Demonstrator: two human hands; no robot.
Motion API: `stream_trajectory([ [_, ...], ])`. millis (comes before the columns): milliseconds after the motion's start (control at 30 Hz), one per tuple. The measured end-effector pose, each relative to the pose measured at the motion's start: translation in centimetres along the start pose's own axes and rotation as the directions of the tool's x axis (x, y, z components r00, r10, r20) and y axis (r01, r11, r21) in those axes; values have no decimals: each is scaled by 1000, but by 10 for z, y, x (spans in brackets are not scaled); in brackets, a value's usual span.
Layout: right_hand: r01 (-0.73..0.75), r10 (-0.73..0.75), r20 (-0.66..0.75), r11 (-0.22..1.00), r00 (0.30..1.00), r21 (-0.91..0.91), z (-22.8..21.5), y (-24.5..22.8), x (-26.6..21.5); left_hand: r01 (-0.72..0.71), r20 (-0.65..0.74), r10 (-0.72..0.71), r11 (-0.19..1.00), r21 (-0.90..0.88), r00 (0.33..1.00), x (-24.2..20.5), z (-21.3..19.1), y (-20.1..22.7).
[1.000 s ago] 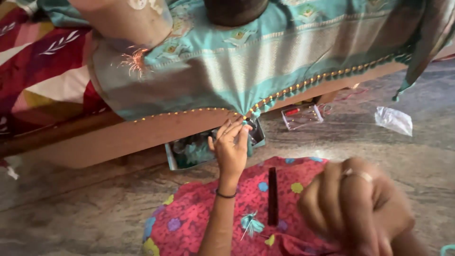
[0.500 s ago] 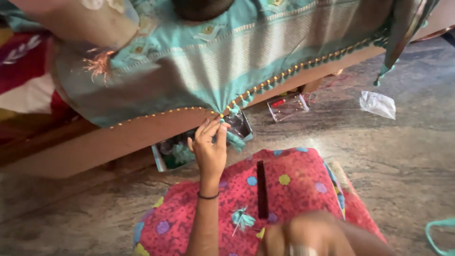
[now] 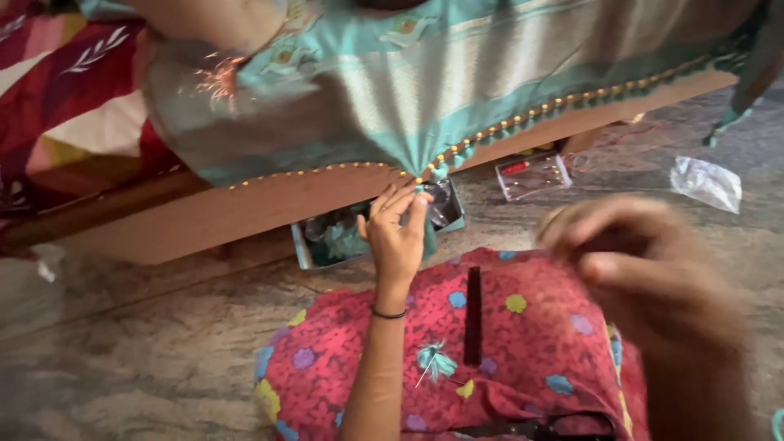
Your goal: The person is creating decorative tassels on the border of a saree by tying silk threads and adding beads.
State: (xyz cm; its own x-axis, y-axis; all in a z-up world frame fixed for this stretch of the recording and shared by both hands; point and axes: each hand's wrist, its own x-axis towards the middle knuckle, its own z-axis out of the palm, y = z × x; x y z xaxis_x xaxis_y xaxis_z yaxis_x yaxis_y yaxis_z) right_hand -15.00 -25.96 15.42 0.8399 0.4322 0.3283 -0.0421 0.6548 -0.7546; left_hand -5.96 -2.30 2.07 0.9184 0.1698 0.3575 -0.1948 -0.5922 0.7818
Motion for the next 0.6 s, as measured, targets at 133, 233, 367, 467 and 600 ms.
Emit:
stream_trajectory([
  [133,-48,49,9,991,999,-129,-6,2,-2,50,12,-49,998,-28,999,2,-4,5],
  [233,-76,77,-9,956,997,-282,-10,-2,-9,-4,17,5,998,-59,1000,3,-2,-1],
  [367,-110,111,-26,865,993,-489,-11,-1,-10,-18,16,20,996,-87,1000,4,-8,5],
  [467,-123,137,-24,787,990,-604,-10,5,-4,-23,37,28,991,-129,999,6,-17,10],
  [600,-261,124,-233,578,964,-773,15,20,53,-33,123,108,868,-495,986,14,-22,0],
])
